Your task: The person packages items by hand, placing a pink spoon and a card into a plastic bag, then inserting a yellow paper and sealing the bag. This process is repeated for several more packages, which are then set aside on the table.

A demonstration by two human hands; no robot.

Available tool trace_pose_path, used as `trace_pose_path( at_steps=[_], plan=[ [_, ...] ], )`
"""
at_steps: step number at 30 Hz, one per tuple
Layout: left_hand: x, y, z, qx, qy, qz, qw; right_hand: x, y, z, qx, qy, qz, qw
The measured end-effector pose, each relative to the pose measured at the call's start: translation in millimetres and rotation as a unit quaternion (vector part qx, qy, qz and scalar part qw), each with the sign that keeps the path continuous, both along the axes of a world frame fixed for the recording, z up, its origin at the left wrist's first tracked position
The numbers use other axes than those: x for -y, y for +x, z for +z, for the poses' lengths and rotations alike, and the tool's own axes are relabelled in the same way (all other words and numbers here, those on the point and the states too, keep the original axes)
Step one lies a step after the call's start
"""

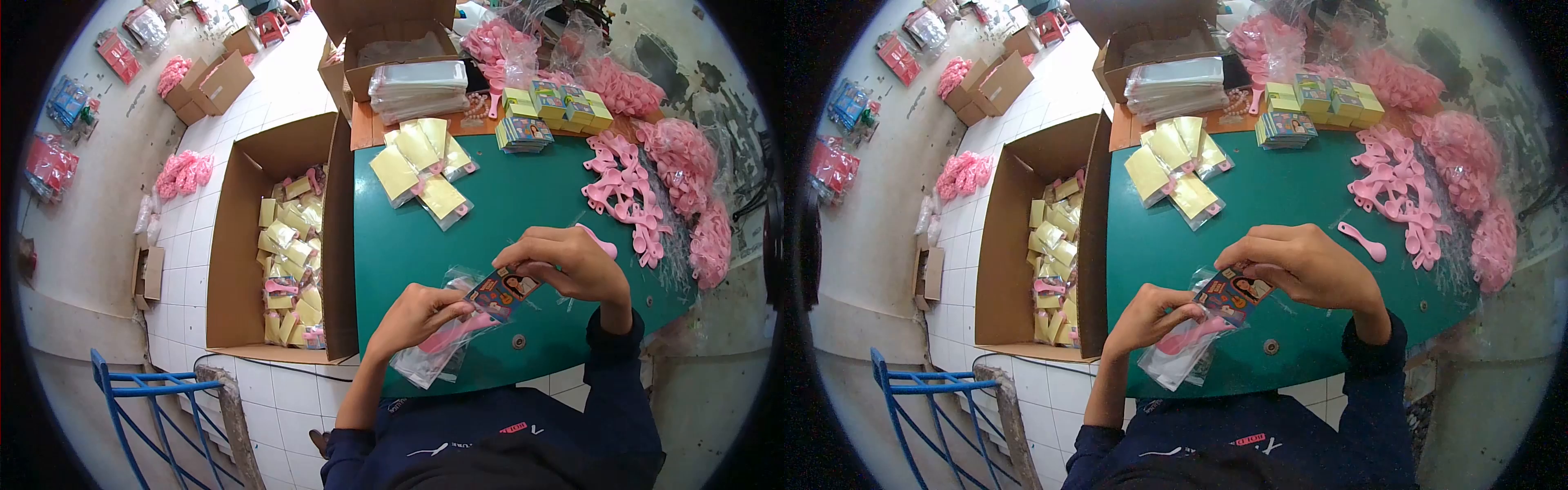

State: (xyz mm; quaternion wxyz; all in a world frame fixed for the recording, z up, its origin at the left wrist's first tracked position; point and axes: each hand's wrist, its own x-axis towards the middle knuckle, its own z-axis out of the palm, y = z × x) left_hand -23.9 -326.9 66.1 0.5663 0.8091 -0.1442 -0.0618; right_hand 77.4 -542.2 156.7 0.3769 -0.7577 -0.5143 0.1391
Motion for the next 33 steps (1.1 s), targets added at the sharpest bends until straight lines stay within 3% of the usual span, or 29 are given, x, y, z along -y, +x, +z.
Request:
trace_pose_path(
  at_steps=[6,12,15,20,24,26,32,33],
  plan=[
    [-5,2,-2,0.051,0.019,-0.045,0.997,2,-1,-10,-0.022,0.017,0.001,1.0],
    [-9,1,-4,0.017,0.028,-0.08,0.996,8,-13,-24,-0.044,0.036,-0.044,0.997],
    [-4,-3,-7,-0.035,-0.039,-0.016,0.999,10,-22,-29,-0.044,0.05,-0.096,0.993],
    [4,-3,-16,-0.037,-0.03,0.06,0.997,14,-35,-27,-0.032,0.046,-0.154,0.987],
    [10,-1,-8,-0.045,-0.089,0.078,0.992,12,-36,-32,-0.013,0.009,-0.103,0.995],
    [11,0,-3,-0.037,-0.049,0.061,0.996,12,-37,-33,-0.032,-0.008,-0.082,0.996],
    [10,2,-10,-0.049,-0.075,0.082,0.993,12,-34,-32,-0.035,0.149,-0.253,0.955],
    [9,2,-10,-0.045,-0.08,0.084,0.992,12,-35,-31,-0.028,0.131,-0.234,0.963]
  ],
)
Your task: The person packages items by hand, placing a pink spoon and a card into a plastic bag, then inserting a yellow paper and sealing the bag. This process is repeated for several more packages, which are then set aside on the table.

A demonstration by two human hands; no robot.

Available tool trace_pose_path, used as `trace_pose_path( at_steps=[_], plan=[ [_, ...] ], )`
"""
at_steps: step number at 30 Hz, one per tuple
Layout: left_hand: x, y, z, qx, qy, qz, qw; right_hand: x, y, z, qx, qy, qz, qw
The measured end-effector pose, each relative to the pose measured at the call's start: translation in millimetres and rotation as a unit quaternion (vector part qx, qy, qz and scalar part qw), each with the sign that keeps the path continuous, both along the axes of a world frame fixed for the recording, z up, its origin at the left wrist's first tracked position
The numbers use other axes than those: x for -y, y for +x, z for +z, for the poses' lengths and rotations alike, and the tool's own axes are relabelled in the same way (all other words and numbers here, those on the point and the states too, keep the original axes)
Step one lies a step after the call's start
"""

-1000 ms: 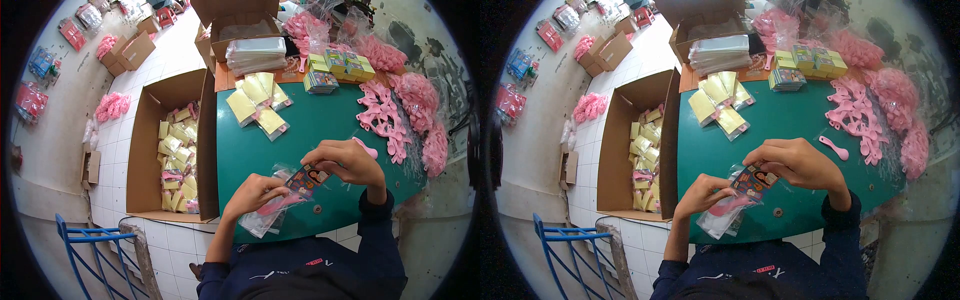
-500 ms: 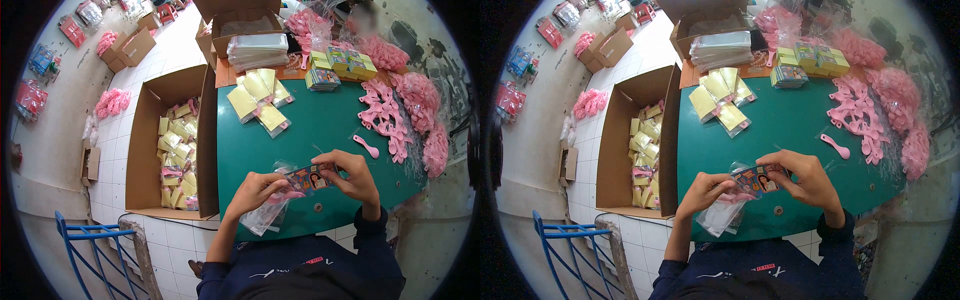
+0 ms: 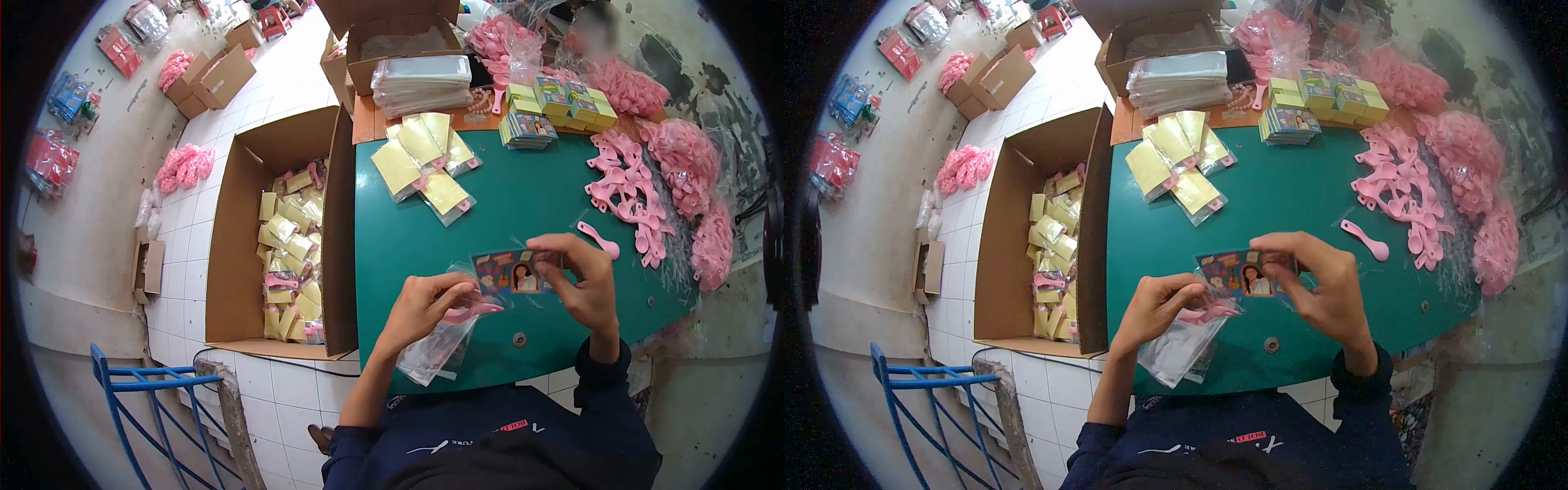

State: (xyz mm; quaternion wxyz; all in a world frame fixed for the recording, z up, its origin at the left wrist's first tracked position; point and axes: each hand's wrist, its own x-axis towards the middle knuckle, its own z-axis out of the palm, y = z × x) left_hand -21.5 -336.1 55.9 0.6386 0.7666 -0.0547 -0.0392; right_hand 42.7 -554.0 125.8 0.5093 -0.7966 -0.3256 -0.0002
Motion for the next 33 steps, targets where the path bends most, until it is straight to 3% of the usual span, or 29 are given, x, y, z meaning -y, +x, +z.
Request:
trace_pose_path(
  at_steps=[5,11,18,21,24,26,29,33],
  plan=[
    [0,0,-4,-0.029,-0.018,0.009,0.999,0,0,1,0.037,-0.088,0.083,0.992],
    [1,0,4,-0.025,-0.038,0.004,0.999,2,-1,4,0.023,0.014,-0.023,0.999],
    [1,1,0,-0.036,0.02,-0.004,0.999,2,-1,3,0.045,-0.097,0.087,0.99],
    [5,2,0,0.01,0.064,-0.029,0.997,1,0,1,0.034,-0.115,0.113,0.986],
    [15,3,9,0.03,0.013,-0.041,0.999,-6,-1,-6,-0.031,-0.146,0.143,0.978],
    [16,4,12,0.011,0.057,-0.049,0.997,-12,-2,-9,-0.118,-0.208,0.146,0.96],
    [22,4,3,0.033,0.152,-0.019,0.988,-20,-2,-35,-0.01,-0.119,0.156,0.981],
    [16,1,6,-0.027,0.235,0.024,0.971,-13,6,-45,-0.082,-0.115,0.164,0.976]
  ],
)
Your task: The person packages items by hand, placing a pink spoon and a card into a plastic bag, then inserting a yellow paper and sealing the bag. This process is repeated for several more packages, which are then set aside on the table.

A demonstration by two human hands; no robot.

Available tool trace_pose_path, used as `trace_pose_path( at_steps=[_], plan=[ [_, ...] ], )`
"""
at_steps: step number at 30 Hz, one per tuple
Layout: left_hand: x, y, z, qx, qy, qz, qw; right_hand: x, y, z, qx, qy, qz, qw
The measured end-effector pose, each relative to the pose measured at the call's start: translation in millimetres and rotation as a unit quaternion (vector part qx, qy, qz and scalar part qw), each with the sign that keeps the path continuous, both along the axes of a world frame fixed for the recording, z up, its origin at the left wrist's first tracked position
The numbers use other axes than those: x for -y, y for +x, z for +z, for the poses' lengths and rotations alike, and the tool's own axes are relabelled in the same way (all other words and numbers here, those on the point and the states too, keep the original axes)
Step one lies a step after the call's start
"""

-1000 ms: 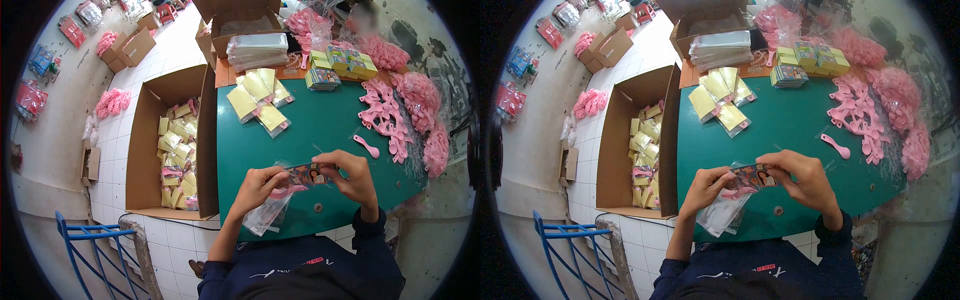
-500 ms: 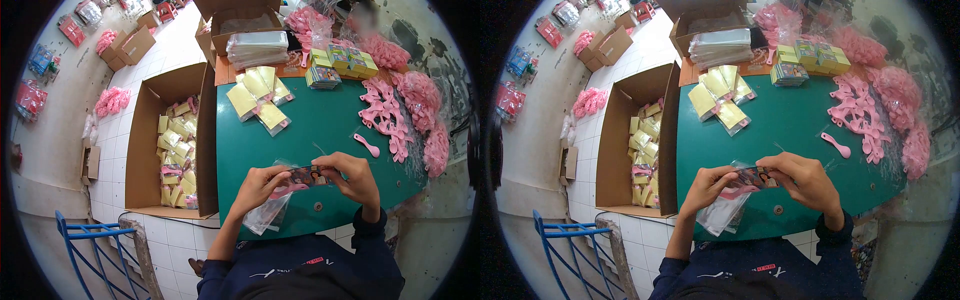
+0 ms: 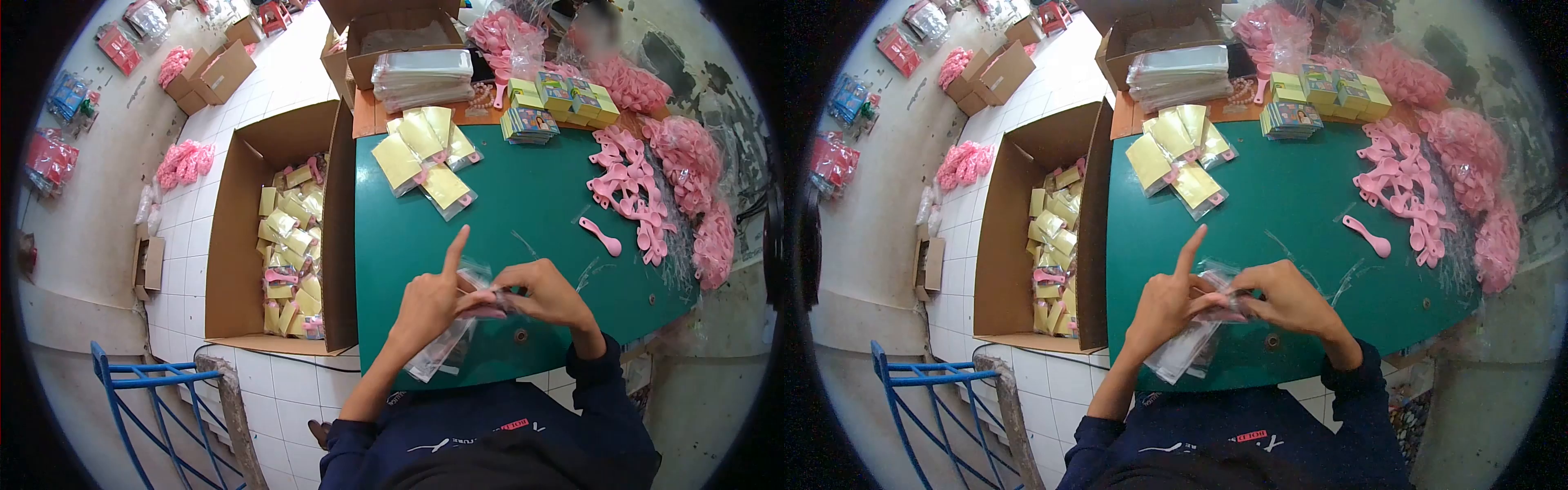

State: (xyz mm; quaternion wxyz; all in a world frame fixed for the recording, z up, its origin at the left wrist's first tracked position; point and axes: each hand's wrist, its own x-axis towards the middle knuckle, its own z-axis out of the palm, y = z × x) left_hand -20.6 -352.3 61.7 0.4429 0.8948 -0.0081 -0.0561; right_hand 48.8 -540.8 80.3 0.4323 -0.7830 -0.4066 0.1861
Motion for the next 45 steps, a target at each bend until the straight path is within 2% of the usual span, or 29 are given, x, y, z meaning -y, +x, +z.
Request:
trace_pose_path(
  at_steps=[4,7,9,12,15,16,18,21,25,27,28,30,32,33,35,37,39,41,45],
  plan=[
    [-32,-9,-27,0.028,-0.278,-0.083,0.957,13,2,-9,-0.144,0.006,-0.099,0.985],
    [-31,-18,-28,-0.016,-0.367,-0.017,0.93,15,-1,-18,-0.233,0.049,-0.127,0.963],
    [-32,-18,-31,-0.017,-0.346,0.035,0.937,13,-6,-9,-0.317,0.062,-0.135,0.937],
    [-25,-17,-23,-0.021,-0.373,0.067,0.925,15,-9,0,-0.297,0.037,-0.158,0.941],
    [-22,-19,-18,-0.04,-0.378,0.046,0.924,18,-10,-25,-0.26,0.12,-0.176,0.942],
    [-22,-20,-18,-0.049,-0.37,0.034,0.927,18,-12,-27,-0.259,0.118,-0.191,0.939],
    [-18,-20,-18,-0.044,-0.425,0.038,0.903,18,-14,-29,-0.257,0.116,-0.218,0.934],
    [-18,-18,-18,-0.042,-0.468,0.075,0.88,15,-12,-16,-0.335,0.172,-0.166,0.911],
    [-25,-17,-31,-0.032,-0.515,0.084,0.852,25,-8,-13,-0.412,0.145,-0.086,0.895],
    [-28,-16,-33,-0.039,-0.483,0.076,0.871,23,-10,-16,-0.415,0.117,-0.082,0.899],
    [-29,-16,-34,-0.044,-0.466,0.073,0.881,22,-11,-16,-0.367,0.11,-0.102,0.918],
    [-15,-15,-41,0.119,-0.286,0.163,0.937,20,-13,-16,-0.269,0.092,-0.138,0.949],
    [-11,-19,-47,0.155,-0.247,0.209,0.933,12,-20,-16,-0.043,0.076,-0.18,0.98],
    [-11,-25,-50,0.114,-0.306,0.211,0.922,6,-24,-16,0.073,0.068,-0.199,0.975],
    [-9,-39,-54,-0.009,-0.454,0.189,0.871,-4,-32,-22,0.125,0.022,-0.146,0.981],
    [-5,-51,-54,-0.162,-0.612,0.144,0.761,-10,-39,-26,0.167,-0.042,-0.086,0.981],
    [-2,-58,-55,-0.157,-0.539,0.144,0.815,-12,-46,-26,0.195,-0.124,-0.022,0.973],
    [-2,-67,-69,-0.124,-0.456,0.108,0.875,-16,-52,-28,0.156,-0.12,-0.019,0.98],
    [-2,-71,-59,-0.138,-0.429,0.089,0.888,-26,-60,-39,0.151,-0.091,-0.003,0.984]
  ],
)
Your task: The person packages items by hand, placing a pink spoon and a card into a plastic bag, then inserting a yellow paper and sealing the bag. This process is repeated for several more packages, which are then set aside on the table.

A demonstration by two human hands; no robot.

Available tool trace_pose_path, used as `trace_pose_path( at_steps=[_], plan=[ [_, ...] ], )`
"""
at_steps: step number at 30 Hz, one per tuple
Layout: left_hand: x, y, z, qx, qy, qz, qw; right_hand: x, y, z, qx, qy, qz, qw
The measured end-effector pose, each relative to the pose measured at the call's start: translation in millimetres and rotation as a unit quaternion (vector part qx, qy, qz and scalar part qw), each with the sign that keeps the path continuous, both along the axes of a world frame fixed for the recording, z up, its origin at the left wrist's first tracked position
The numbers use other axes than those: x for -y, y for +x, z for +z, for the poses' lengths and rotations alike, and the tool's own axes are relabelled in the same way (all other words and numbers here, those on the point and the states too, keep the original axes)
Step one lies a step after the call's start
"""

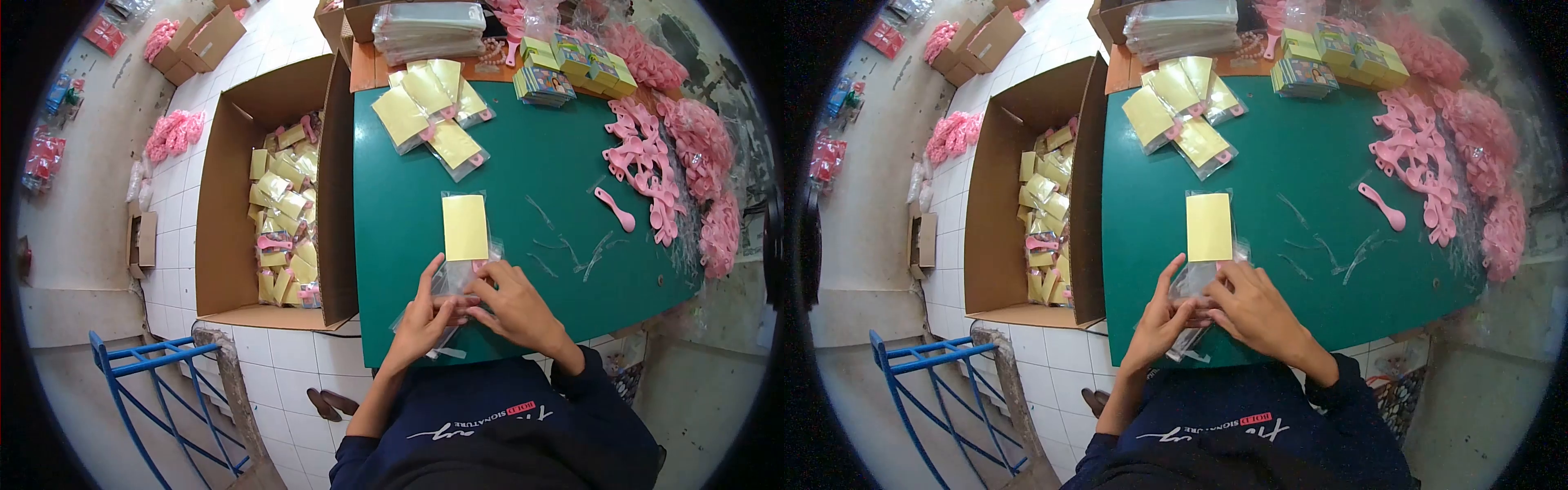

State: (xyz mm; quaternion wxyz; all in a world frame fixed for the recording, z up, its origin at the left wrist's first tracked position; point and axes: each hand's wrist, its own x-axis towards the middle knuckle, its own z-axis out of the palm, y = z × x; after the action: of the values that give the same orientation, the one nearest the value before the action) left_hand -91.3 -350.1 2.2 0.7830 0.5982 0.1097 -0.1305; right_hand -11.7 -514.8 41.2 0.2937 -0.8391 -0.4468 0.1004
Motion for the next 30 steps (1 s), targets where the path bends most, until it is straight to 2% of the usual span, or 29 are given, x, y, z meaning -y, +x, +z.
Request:
trace_pose_path(
  at_steps=[2,7,11,14,17,19,22,24,26,27,28,29,30],
  plan=[
    [-2,0,5,-0.006,0.01,-0.004,1.0,-4,-1,-1,-0.009,-0.002,0.012,1.0],
    [-4,-2,-1,-0.036,-0.096,0.035,0.994,-10,-3,1,-0.009,0.006,0.026,1.0],
    [-3,-2,-4,-0.066,-0.193,0.084,0.975,-12,-6,0,0.111,0.014,0.032,0.993],
    [-3,2,3,-0.095,-0.231,0.08,0.965,-11,-7,-4,0.222,0.009,0.038,0.974],
    [5,9,8,-0.092,-0.232,0.117,0.961,-10,-6,-5,0.27,0.009,0.05,0.961],
    [3,10,2,-0.045,-0.186,0.067,0.979,-9,-5,-8,0.287,0.004,0.061,0.956],
    [5,10,5,0.004,-0.089,0.046,0.995,-2,2,-2,0.185,-0.002,0.108,0.977],
    [8,12,12,0.012,-0.05,0.068,0.996,12,18,9,0.006,0.061,0.17,0.983],
    [8,17,18,0.003,-0.046,0.112,0.993,44,50,23,-0.17,0.12,0.198,0.958],
    [4,18,18,0.002,-0.042,0.082,0.996,74,76,30,-0.256,0.146,0.196,0.935],
    [-3,16,18,-0.001,-0.038,0.053,0.998,112,109,36,-0.146,0.164,0.167,0.961],
    [-9,15,17,-0.003,-0.035,0.023,0.999,165,136,22,-0.254,0.215,0.013,0.943],
    [-13,13,17,-0.007,-0.041,0.005,0.999,184,142,34,-0.169,0.166,-0.172,0.956]
  ],
)
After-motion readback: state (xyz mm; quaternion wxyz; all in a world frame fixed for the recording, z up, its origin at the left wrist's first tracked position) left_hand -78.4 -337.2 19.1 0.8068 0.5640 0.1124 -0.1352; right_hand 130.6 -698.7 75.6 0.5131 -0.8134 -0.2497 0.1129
